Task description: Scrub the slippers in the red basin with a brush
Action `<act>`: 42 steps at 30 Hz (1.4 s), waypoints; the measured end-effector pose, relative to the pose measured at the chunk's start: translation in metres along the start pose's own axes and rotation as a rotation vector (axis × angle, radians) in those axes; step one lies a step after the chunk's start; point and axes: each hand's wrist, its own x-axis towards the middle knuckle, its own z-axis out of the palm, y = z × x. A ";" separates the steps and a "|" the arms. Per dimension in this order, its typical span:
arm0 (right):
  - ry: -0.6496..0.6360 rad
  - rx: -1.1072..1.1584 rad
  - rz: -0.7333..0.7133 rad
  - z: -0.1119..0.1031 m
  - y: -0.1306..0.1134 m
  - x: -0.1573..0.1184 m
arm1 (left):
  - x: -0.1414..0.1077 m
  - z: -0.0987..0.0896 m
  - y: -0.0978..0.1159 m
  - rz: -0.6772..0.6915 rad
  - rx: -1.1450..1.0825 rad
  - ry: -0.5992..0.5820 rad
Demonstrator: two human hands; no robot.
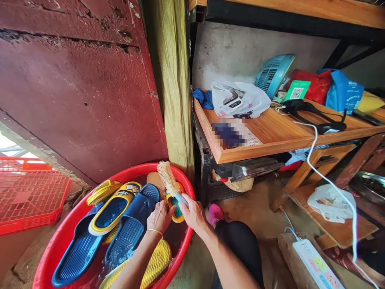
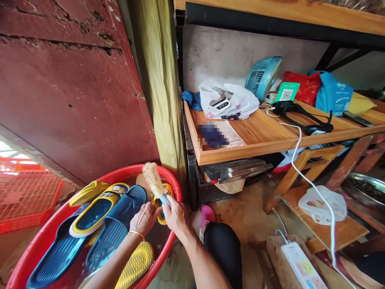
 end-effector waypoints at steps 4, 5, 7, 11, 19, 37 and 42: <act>0.009 -0.006 -0.012 0.001 -0.001 0.000 | 0.004 0.009 -0.004 -0.054 -0.116 -0.042; 0.014 -0.010 -0.016 0.002 0.000 -0.001 | 0.005 0.011 -0.005 -0.068 -0.131 -0.045; 0.028 -0.022 -0.021 0.004 0.001 -0.004 | 0.005 0.015 -0.007 -0.082 -0.178 -0.040; 0.057 -0.036 -0.009 0.011 0.003 -0.008 | 0.004 0.022 -0.009 -0.075 -0.291 0.002; 0.009 -0.077 0.012 0.010 -0.002 -0.001 | 0.003 0.010 0.001 -0.182 -0.597 0.018; -0.066 0.036 -0.275 0.018 -0.037 -0.054 | -0.084 -0.060 -0.095 -0.211 -0.811 0.406; -0.011 -0.119 -0.118 0.048 -0.023 -0.109 | -0.080 -0.050 -0.100 -0.249 -0.616 0.314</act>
